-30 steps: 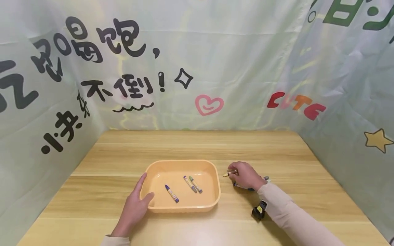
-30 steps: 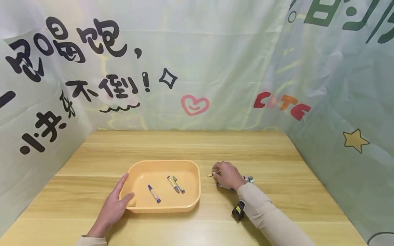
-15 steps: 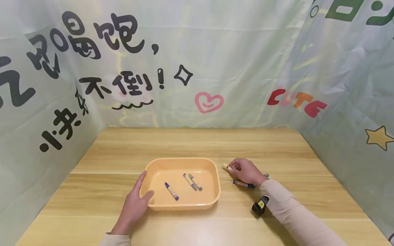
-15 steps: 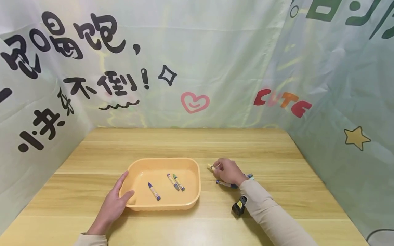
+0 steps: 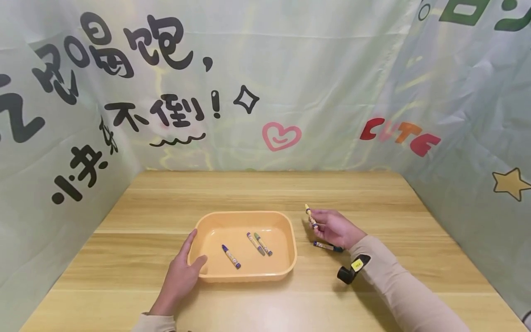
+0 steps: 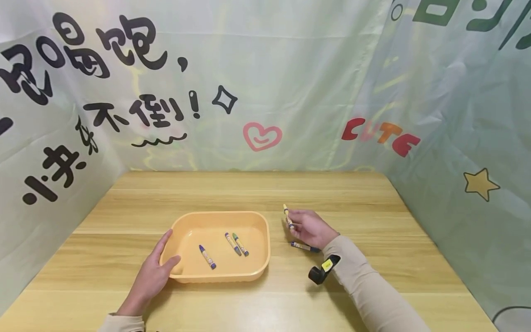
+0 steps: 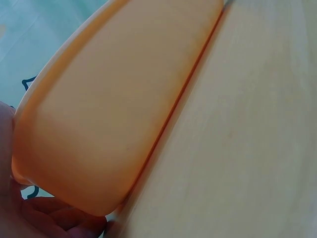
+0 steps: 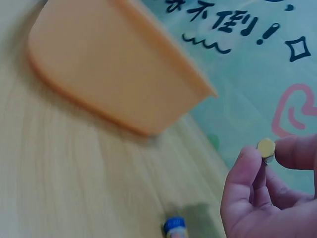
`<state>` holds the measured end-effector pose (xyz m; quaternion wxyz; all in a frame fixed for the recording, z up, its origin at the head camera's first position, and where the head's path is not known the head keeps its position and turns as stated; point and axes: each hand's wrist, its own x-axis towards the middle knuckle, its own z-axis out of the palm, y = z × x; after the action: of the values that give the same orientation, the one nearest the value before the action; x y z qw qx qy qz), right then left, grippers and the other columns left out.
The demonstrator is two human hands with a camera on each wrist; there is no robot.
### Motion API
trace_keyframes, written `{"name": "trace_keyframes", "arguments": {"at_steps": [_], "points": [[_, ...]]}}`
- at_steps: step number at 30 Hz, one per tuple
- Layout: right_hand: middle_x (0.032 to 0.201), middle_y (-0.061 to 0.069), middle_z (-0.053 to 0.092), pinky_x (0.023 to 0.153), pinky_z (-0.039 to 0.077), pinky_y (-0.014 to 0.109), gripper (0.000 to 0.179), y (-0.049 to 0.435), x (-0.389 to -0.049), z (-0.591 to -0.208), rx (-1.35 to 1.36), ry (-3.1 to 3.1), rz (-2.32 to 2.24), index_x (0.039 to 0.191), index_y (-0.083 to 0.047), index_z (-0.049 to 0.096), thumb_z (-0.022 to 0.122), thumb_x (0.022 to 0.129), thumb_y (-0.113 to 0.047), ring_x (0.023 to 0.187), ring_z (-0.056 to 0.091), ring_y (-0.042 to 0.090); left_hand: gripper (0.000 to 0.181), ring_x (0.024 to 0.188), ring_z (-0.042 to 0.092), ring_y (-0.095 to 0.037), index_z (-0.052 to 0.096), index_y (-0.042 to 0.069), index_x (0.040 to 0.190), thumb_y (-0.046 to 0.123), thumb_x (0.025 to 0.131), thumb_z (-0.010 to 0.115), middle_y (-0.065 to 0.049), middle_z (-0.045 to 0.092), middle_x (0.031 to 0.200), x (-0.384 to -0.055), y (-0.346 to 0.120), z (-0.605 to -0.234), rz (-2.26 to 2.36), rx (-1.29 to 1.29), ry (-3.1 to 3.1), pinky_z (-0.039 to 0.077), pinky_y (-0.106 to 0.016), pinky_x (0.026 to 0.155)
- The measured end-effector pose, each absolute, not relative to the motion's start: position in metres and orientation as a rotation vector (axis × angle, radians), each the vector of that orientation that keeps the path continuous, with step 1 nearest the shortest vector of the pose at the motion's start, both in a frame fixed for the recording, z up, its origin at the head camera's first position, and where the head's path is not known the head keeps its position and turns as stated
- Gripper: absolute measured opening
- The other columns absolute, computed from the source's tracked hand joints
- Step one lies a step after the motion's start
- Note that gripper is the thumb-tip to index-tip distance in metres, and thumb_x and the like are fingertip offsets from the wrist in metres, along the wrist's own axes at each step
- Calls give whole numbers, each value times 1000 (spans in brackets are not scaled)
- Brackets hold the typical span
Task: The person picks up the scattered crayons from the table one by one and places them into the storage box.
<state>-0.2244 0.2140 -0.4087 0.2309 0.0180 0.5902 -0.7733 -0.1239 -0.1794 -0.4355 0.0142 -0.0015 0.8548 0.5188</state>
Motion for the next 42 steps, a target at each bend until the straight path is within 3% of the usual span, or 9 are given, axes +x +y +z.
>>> {"name": "trace_keyframes", "arguments": {"at_steps": [8, 19, 33, 42], "points": [[96, 6, 53, 69, 48, 18, 19, 207, -224, -395, 85, 1405, -2182, 120, -5, 46, 45, 102, -13, 82, 54, 13, 74, 40, 30, -4, 14, 22, 157, 18, 96, 55, -20, 16, 158, -123, -179, -435, 1612, -20, 2663, 28, -16, 37], [90, 6, 57, 69, 51, 20, 13, 177, -226, -377, -1, 1378, -2170, 111, -6, 51, 43, 101, -7, 79, 56, 14, 75, 39, 31, -5, 12, 20, 157, 20, 97, 55, -22, 16, 158, -122, -178, -434, 1611, -1, 2654, 29, -17, 36], [84, 5, 61, 63, 52, 20, 10, 123, -243, -366, -94, 1365, -2084, 99, -7, 52, 43, 100, -6, 74, 60, 13, 74, 41, 29, -5, 13, 26, 157, 17, 96, 54, -18, 15, 160, -123, -178, -435, 1605, -74, 2633, 31, -18, 39], [81, 3, 59, 61, 51, 19, 12, 92, -246, -364, -116, 1324, -2063, 109, -4, 51, 42, 101, -5, 72, 60, 13, 74, 41, 30, -4, 13, 25, 157, 16, 96, 54, -20, 14, 159, -123, -178, -436, 1607, -48, 2650, 30, -17, 38]]}}
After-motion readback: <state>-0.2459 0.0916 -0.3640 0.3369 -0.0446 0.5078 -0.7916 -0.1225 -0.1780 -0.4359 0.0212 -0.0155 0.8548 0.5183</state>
